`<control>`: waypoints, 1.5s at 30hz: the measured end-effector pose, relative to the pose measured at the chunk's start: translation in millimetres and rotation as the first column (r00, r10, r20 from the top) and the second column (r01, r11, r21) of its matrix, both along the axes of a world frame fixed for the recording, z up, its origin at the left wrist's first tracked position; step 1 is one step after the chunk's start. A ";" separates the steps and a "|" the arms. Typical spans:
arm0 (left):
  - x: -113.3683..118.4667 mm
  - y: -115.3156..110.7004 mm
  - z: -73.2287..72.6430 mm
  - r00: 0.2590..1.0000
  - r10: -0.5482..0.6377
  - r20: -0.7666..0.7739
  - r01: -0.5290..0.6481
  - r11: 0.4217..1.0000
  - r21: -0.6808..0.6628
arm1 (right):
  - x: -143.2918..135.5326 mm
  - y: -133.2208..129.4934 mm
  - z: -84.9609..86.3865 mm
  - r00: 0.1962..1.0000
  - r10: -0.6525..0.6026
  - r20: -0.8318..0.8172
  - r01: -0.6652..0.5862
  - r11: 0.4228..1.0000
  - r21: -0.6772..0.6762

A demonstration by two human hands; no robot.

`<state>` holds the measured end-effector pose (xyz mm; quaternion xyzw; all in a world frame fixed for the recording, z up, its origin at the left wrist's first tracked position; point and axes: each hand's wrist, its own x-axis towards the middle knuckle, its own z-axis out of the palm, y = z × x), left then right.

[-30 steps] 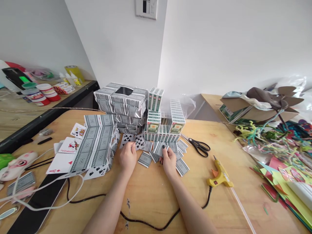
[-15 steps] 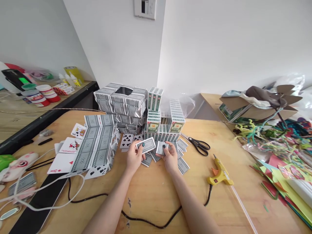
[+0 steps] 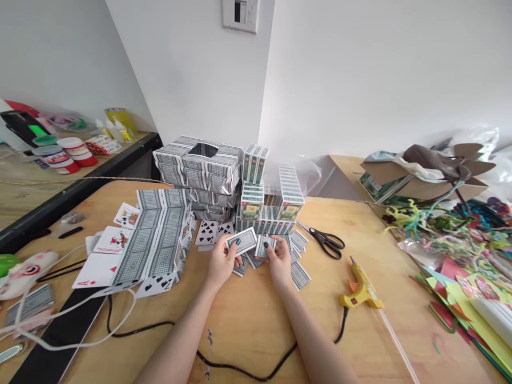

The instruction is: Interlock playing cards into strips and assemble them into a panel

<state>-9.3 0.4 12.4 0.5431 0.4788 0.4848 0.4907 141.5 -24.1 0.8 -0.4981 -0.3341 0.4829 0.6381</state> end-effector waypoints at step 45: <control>-26.6 10.9 14.0 0.953 -0.270 -0.137 0.239 0.949 -0.207 | 4.8 -9.7 15.5 0.818 0.369 0.442 -0.414 0.910 0.007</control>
